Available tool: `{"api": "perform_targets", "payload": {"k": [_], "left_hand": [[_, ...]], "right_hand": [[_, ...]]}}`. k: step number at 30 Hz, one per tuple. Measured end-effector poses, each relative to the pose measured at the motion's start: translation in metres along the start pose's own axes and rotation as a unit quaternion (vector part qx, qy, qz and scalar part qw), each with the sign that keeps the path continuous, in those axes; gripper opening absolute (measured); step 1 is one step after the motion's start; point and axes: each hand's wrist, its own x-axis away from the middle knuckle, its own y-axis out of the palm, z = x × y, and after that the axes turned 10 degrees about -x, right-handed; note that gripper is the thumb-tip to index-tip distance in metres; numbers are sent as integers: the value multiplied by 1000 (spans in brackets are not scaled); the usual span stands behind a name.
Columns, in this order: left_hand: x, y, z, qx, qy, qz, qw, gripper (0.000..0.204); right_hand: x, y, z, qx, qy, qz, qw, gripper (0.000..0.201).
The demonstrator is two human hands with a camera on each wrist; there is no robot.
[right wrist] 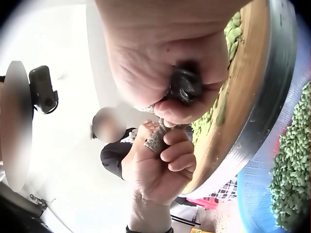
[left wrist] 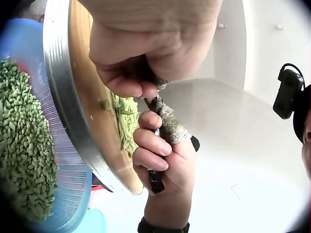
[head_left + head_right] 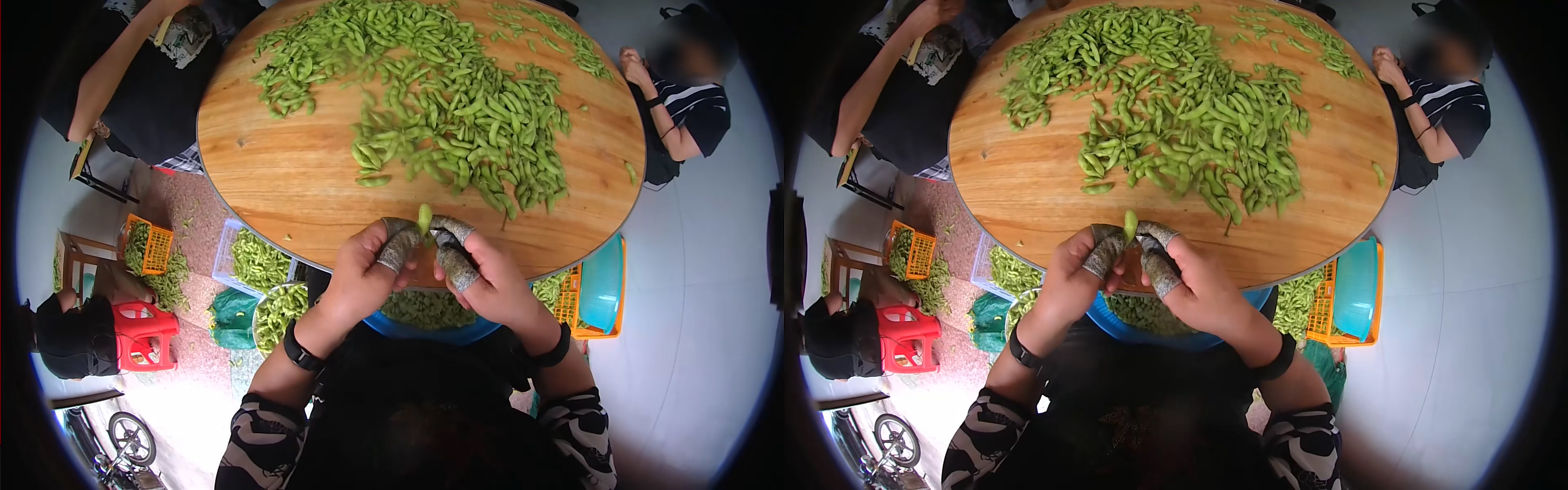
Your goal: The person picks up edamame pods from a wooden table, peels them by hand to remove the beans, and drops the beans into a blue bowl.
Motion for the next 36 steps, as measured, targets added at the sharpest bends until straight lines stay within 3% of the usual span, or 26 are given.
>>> {"api": "perform_targets", "payload": {"k": [3,5,8,10,11,13,15,17,18,19,20,21,22,23,27,28,29,30,31,32,33,35,36], "left_hand": [[4,0,-3,-17,19,-28,999,12],[5,-1,-3,-29,19,-37,999,11],[6,0,-10,-21,18,-51,998,9],[3,7,-18,-157,230,24,960,13],[6,7,-18,-157,230,24,960,13],[14,6,2,-363,274,38,890,20],[20,6,-2,-402,260,31,877,20],[21,6,-8,-440,246,23,863,21],[20,5,-12,-356,258,14,898,16],[19,4,-14,-267,268,5,926,11],[21,-1,-13,-267,269,4,925,11],[24,-8,-9,-76,114,-89,987,8],[26,-12,-7,120,-49,-175,976,9],[26,-12,-8,221,-55,-202,953,16],[25,-9,-14,194,-56,-204,958,19],[27,-2,-15,57,24,-134,989,18],[28,3,-16,-82,103,-61,989,16],[28,2,-12,-82,103,-62,989,16],[29,0,-3,-252,198,-11,947,17],[30,-2,2,-413,285,40,864,19],[30,-1,2,-414,285,39,864,19],[30,5,2,-600,327,73,726,29],[29,7,1,-601,326,73,726,29]], "right_hand": [[4,-1,1,-34,-8,2,999,31],[7,-1,-5,-172,49,-22,984,30],[9,1,-10,-129,58,-16,990,30],[10,4,-8,-94,29,-18,995,31],[11,6,-6,-60,0,-19,998,33],[13,5,1,-48,5,-19,999,32],[15,2,7,-34,10,-17,999,32],[18,0,12,-65,99,-19,993,34],[20,1,10,-65,98,-17,993,34],[23,3,5,-197,135,-38,970,33],[24,4,2,-325,169,-58,929,32],[25,3,2,-325,168,-57,929,32],[26,2,3,-383,178,-88,902,31],[26,1,5,-439,186,-120,871,30],[26,3,7,-460,162,-139,862,28],[29,8,0,-403,182,-76,894,28],[30,12,-4,-344,199,-12,918,29],[31,14,-2,-344,200,-11,917,29],[32,17,2,-275,169,-6,946,31],[32,19,3,-204,137,-2,969,32],[31,20,2,-177,132,13,975,35],[30,21,9,-168,113,18,979,34],[30,22,12,-159,95,23,982,33]]}}
